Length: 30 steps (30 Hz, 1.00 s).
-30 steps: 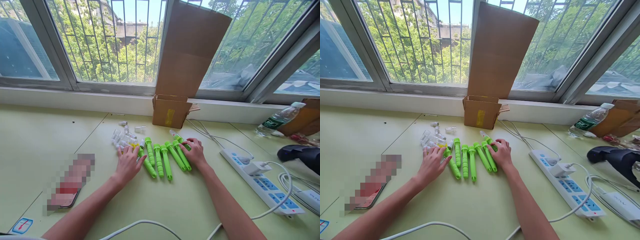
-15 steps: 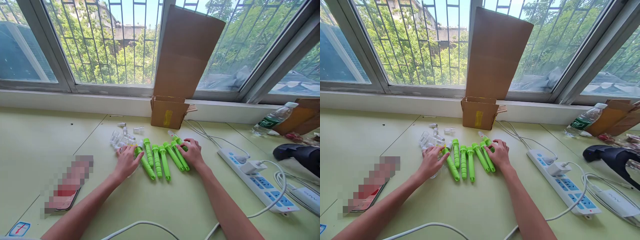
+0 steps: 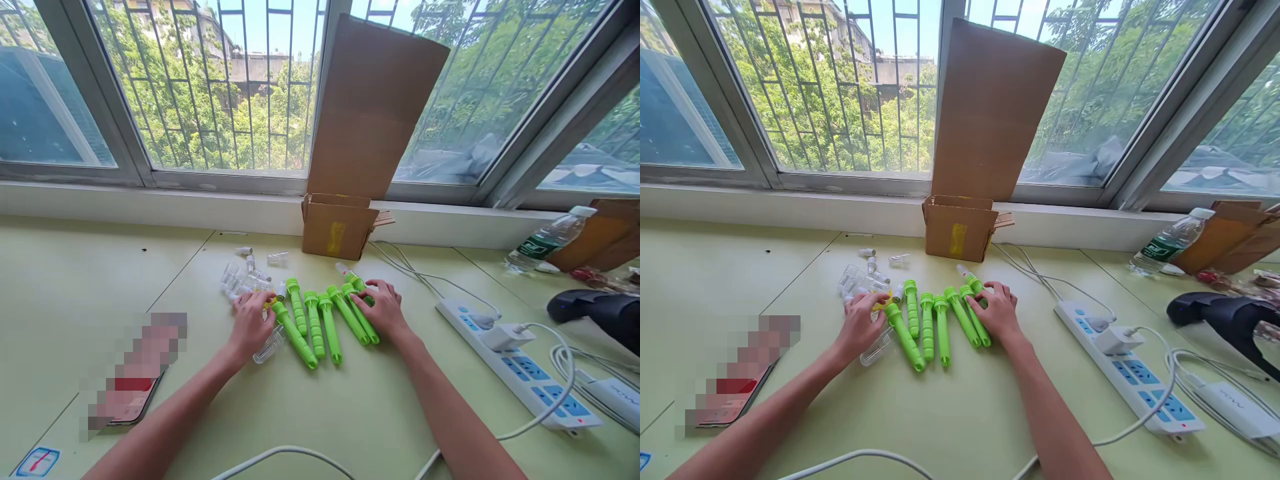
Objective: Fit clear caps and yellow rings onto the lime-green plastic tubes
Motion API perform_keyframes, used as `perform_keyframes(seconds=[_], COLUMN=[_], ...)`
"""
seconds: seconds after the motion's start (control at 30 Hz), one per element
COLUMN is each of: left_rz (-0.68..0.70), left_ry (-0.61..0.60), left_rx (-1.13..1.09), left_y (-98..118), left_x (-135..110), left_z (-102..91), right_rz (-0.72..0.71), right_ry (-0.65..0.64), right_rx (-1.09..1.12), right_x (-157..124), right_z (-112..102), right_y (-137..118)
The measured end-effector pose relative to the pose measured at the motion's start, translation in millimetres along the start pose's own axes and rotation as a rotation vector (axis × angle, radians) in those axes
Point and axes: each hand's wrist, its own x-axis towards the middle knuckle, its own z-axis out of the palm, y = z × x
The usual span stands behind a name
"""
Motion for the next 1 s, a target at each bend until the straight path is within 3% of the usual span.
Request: perform_keyframes(seconds=[0.43, 0.77, 1.0], left_rz=[0.102, 0.083, 0.086], left_ry=[0.032, -0.08, -0.063], left_rx=[0.3, 0.287, 0.255], left_y=[0.1, 0.9, -0.4], left_x=[0.2, -0.5, -0.7], left_z=[-0.3, 2.8, 1.8], right_rz=[-0.007, -0.004, 0.004], right_ry=[0.001, -0.011, -0.012], right_rx=[0.01, 0.004, 0.018], right_x=[0.5, 0.0, -0.6], right_z=[0.2, -0.1, -2.4], right_y=[0.2, -0.4, -2.7])
